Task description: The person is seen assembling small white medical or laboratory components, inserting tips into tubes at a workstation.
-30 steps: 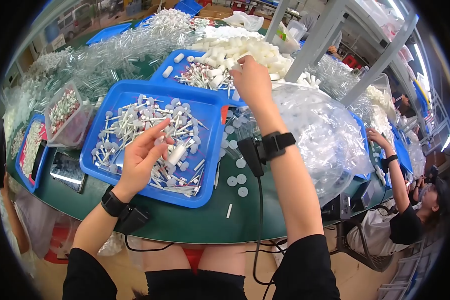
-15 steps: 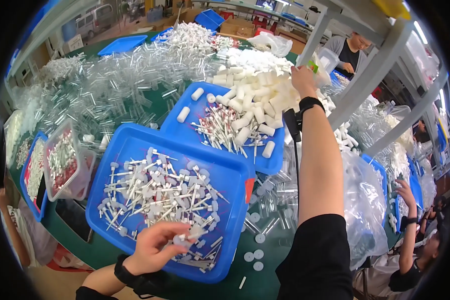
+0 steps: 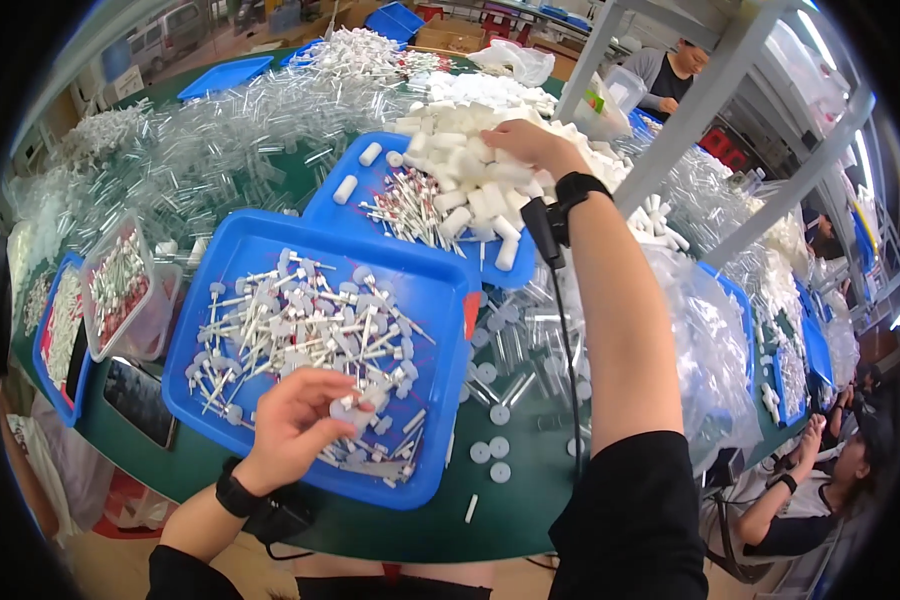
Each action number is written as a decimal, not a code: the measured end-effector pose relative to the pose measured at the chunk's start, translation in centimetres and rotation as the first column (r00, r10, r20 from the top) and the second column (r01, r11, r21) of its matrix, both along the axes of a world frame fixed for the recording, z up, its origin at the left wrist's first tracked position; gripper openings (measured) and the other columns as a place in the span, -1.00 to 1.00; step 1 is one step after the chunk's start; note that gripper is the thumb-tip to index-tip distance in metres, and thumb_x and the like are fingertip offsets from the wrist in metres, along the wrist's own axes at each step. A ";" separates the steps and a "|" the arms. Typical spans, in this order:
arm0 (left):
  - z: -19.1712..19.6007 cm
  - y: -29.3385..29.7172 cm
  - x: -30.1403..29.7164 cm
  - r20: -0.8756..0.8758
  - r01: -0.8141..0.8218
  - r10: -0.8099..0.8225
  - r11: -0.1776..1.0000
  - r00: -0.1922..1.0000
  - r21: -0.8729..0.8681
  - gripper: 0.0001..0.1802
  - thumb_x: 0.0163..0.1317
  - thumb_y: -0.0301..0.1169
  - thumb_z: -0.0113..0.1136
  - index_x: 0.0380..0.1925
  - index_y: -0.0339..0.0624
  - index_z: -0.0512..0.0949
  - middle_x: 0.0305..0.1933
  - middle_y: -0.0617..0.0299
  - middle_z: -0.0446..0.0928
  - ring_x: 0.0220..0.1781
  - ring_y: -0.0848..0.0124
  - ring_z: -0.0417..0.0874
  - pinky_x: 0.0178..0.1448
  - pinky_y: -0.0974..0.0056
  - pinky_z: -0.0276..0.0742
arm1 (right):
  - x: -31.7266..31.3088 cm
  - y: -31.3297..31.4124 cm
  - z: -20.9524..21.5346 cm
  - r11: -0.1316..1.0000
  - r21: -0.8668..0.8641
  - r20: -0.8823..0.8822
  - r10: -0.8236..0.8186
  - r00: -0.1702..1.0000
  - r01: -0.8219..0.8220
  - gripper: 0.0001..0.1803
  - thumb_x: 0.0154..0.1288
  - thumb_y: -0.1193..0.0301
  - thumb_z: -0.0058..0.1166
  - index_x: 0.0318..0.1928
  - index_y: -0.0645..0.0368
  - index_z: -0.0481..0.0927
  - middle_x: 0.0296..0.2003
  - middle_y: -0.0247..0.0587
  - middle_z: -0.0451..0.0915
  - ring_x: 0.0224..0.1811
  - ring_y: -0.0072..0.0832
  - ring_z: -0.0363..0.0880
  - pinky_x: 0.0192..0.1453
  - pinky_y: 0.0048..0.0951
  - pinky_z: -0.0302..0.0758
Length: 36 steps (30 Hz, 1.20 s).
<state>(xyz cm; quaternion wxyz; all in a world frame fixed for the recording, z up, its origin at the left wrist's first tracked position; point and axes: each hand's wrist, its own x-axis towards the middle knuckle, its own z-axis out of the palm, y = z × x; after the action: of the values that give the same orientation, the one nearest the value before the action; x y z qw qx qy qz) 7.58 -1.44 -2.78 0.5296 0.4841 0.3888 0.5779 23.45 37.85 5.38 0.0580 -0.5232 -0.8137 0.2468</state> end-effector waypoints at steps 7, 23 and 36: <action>0.3 -0.1 0.0 0.011 -0.015 0.015 0.999 1.000 0.045 -0.67 0.14 -0.66 0.10 -0.06 -0.32 0.37 -0.14 0.10 0.54 -0.08 0.40 0.58 -0.05 0.38 0.52 | 0.1 -4.3 -2.4 0.985 0.105 -0.051 0.144 0.988 -0.138 -0.50 0.23 -0.01 -0.07 -0.09 0.16 0.55 -0.17 -0.11 0.56 -0.12 -0.32 0.50 -0.05 -0.35 0.41; -0.9 0.8 -0.3 0.042 -0.182 0.177 0.969 0.983 0.169 -0.76 0.07 -0.67 0.17 -0.20 -0.36 0.53 -0.22 0.17 0.56 -0.21 0.50 0.59 -0.11 0.47 0.49 | 4.2 -32.8 -2.4 0.989 0.066 -0.684 0.143 0.716 -0.135 -0.71 0.27 0.35 0.01 -0.09 0.28 0.47 -0.33 -0.13 0.58 -0.28 -0.50 0.58 -0.23 -0.51 0.43; -0.9 0.7 -0.2 -0.099 -0.213 0.257 0.921 0.961 0.325 -0.77 0.03 -0.70 0.19 -0.25 -0.34 0.56 -0.17 0.13 0.54 -0.19 0.43 0.60 -0.08 0.41 0.56 | 5.1 -33.0 -5.8 0.967 0.066 -0.807 0.197 0.557 -0.246 -0.74 0.26 0.46 0.05 -0.05 0.27 0.48 -0.24 -0.29 0.58 -0.21 -0.65 0.52 -0.16 -0.65 0.43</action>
<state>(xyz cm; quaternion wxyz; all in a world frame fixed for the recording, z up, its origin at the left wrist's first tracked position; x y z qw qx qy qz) 7.40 -0.76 -3.68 0.3448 0.5505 0.3840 0.6562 28.57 4.80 -0.40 0.3752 -0.2488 -0.7501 0.4843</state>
